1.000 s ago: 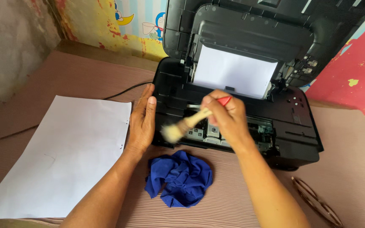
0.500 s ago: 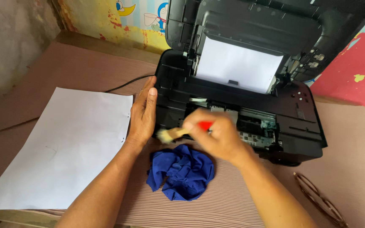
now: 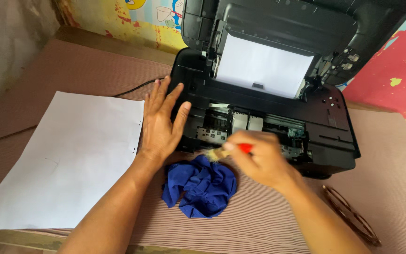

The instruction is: The person cleans the interior of an open printer using a small brush and a blue cloth. They systematically brush dust and debris from the paper path, rollers, and cartridge area, then wipe the surfaces with the cloth.

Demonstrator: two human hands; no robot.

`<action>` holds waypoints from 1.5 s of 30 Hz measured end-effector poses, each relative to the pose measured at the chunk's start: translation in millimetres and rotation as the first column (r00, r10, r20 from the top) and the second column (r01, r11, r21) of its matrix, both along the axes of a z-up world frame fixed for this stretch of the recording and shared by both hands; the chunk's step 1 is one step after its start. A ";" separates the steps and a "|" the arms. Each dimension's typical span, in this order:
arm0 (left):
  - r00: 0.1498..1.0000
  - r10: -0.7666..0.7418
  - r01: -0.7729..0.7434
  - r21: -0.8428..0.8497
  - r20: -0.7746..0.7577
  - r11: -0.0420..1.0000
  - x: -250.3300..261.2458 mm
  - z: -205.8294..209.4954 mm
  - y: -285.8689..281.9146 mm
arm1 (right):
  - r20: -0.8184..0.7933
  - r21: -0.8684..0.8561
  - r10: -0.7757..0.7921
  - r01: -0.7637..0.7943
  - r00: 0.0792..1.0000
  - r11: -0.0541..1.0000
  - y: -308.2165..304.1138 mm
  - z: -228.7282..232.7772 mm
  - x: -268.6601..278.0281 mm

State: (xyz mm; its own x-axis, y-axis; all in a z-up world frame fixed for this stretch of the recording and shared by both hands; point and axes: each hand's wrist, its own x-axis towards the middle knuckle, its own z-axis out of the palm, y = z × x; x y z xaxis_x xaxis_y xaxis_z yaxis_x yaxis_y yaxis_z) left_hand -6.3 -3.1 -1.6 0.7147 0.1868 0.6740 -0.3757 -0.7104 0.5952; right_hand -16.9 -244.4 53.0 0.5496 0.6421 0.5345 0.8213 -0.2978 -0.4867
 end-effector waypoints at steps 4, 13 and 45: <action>0.996 -0.001 -0.017 0.207 0.086 0.978 -4.9 -2.1 -8.4 | 0.066 0.117 -0.118 0.110 0.991 0.987 -15.6 -1.8 -5.5; 0.989 -0.057 0.002 0.381 0.134 0.925 -11.4 2.5 -19.1 | 0.111 0.073 -0.126 0.118 0.986 0.990 -24.5 0.7 -10.5; 0.943 -0.329 0.272 0.461 0.046 0.845 -26.7 -14.7 -65.9 | -0.079 0.281 -0.396 0.401 0.915 0.872 -133.0 -6.8 -28.8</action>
State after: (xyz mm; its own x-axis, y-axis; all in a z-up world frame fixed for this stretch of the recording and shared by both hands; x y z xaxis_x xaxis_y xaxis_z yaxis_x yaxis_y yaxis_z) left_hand -33.1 -69.0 -16.3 0.5967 -0.3621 0.7161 -0.6612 -0.7276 0.1829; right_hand -45.8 -377.4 46.2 0.7380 0.1884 0.6480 0.6525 -0.4442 -0.6140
